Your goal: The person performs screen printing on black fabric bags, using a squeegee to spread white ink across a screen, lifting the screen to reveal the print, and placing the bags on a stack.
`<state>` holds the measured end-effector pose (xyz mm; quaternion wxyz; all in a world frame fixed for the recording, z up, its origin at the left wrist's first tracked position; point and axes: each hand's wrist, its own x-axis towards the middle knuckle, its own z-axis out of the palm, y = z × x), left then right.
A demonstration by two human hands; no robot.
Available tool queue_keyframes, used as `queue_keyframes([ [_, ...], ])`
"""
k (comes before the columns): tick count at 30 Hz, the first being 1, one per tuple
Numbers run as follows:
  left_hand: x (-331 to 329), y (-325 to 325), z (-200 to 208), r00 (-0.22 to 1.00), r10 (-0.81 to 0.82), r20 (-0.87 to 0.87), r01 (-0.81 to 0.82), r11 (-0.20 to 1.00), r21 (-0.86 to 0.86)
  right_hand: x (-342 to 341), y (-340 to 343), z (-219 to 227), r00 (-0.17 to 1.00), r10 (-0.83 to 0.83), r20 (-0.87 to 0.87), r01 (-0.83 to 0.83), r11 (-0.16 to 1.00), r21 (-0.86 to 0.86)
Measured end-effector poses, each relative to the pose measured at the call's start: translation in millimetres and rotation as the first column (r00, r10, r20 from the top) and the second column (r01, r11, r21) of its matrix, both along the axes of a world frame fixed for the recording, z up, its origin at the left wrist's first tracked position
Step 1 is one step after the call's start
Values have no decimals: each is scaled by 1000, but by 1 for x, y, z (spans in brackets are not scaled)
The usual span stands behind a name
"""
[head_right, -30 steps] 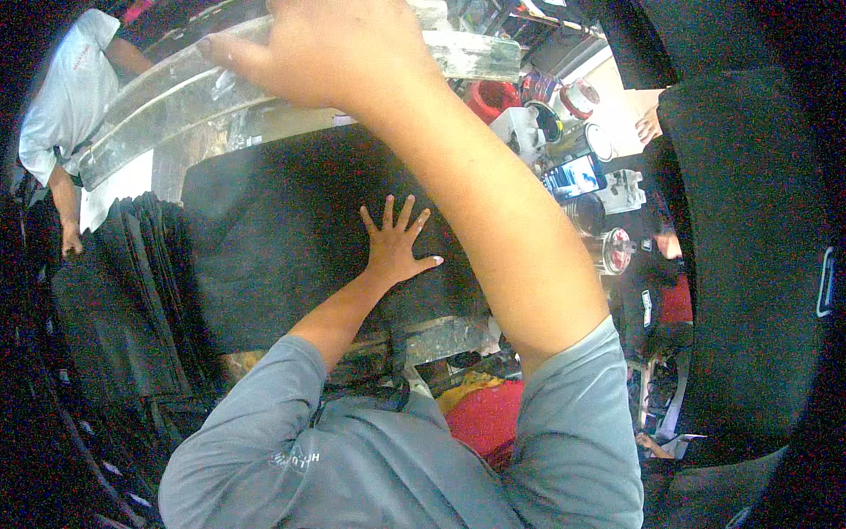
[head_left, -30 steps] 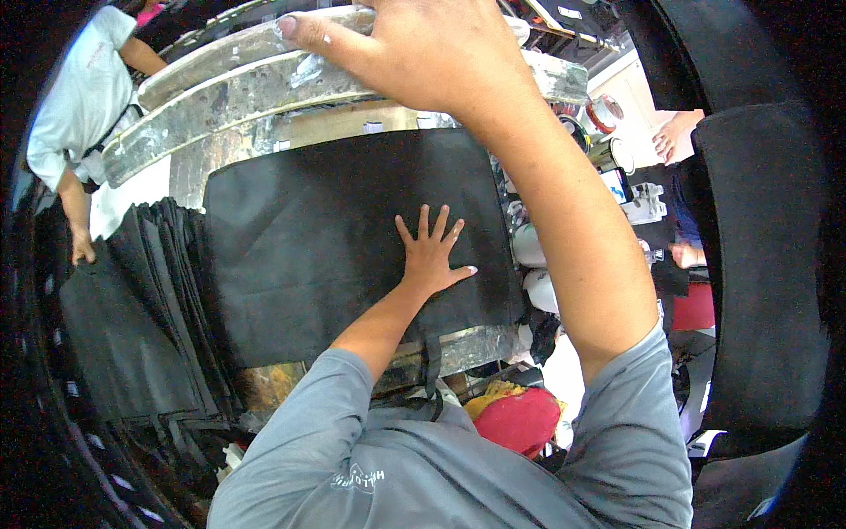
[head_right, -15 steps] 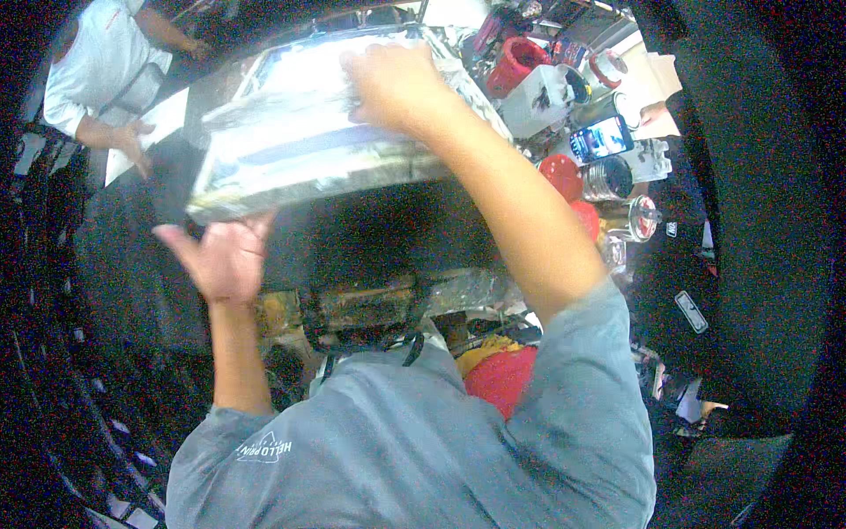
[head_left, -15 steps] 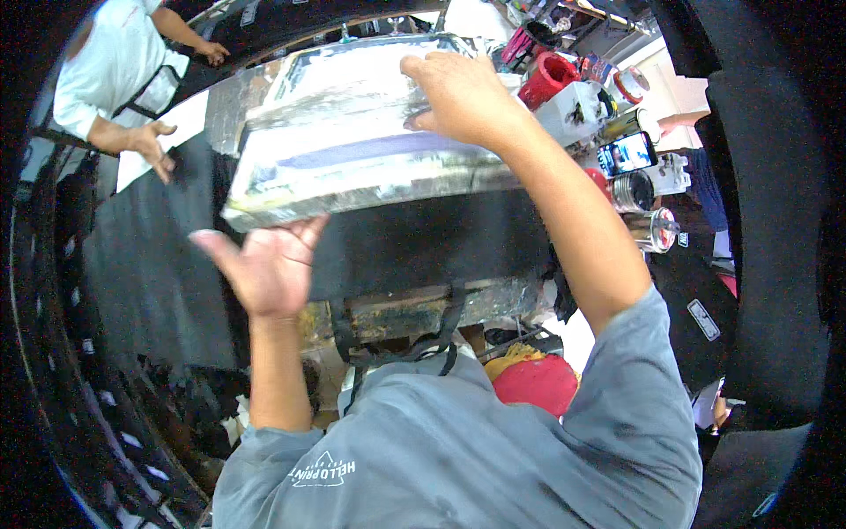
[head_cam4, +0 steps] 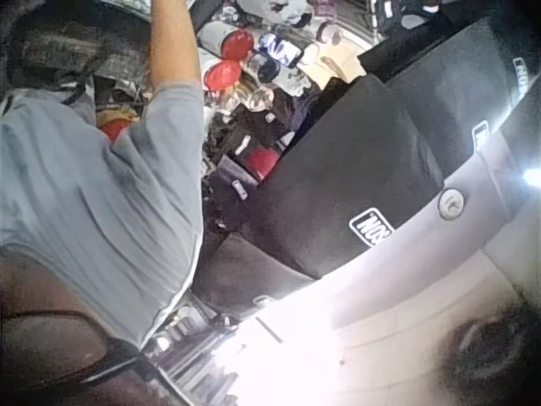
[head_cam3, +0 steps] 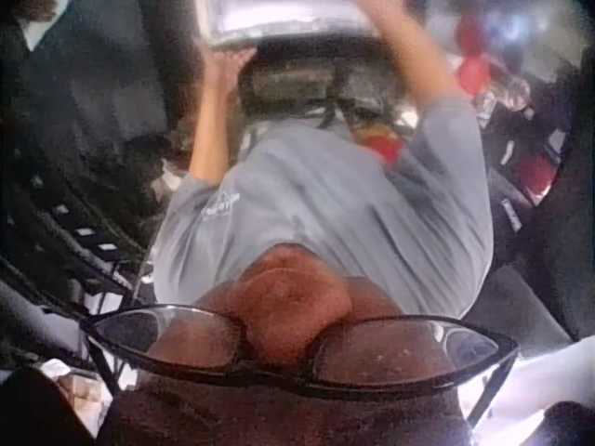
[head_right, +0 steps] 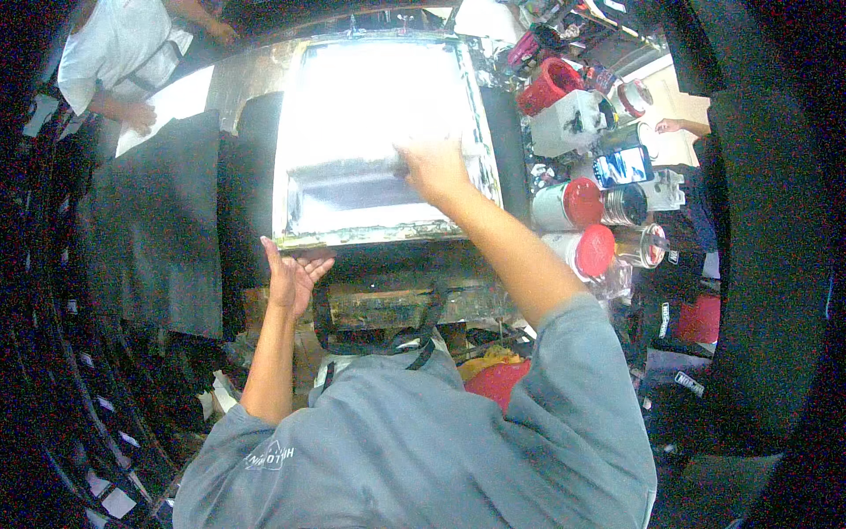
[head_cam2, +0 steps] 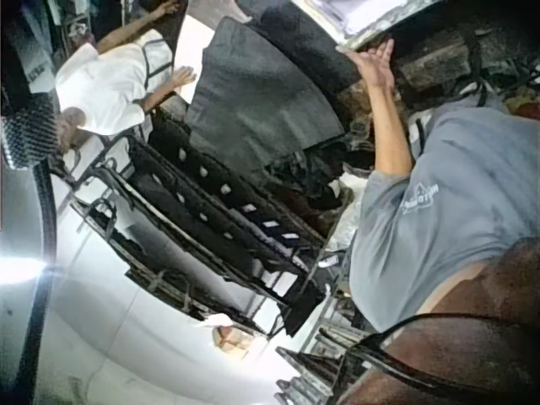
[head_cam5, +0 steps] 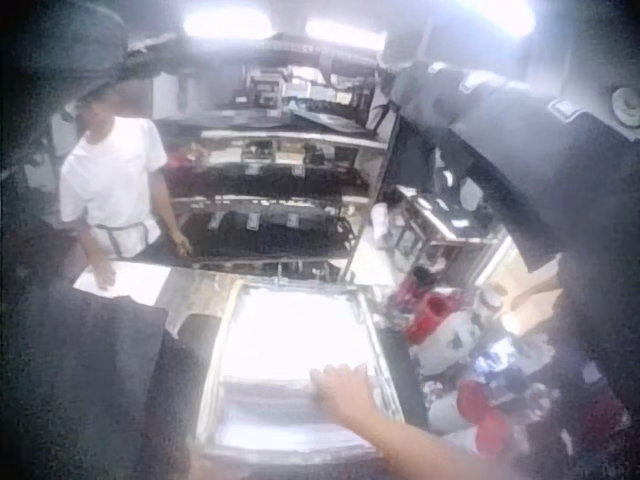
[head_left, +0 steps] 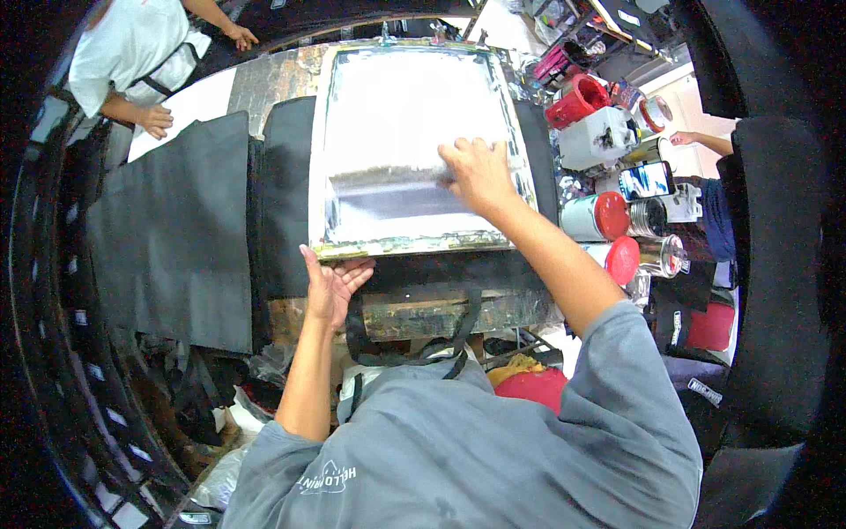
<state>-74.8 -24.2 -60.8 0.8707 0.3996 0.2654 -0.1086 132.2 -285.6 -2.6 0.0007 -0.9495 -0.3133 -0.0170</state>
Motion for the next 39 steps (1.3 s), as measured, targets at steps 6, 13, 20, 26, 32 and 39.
queue_keyframes([
  [6,1,0,-16,997,18,-81,-24,997,-78,104,20,-26,999,-18,-51,19,1000,17],
  [13,57,32,39,799,-310,-516,582,617,530,143,24,-16,989,-37,-146,42,999,34],
  [20,280,3,3,846,-517,-133,-262,-620,740,129,37,-64,985,-9,173,-7,996,91],
  [26,243,-6,-11,815,-566,-120,-322,-616,719,83,19,-74,982,-10,189,-13,993,120],
  [32,162,-16,-14,798,-600,-54,-375,-566,734,4,7,-65,986,1,166,-21,993,120],
  [39,95,-26,-9,800,-592,-95,-254,-478,841,-68,-3,-63,989,-14,148,-1,994,105],
])
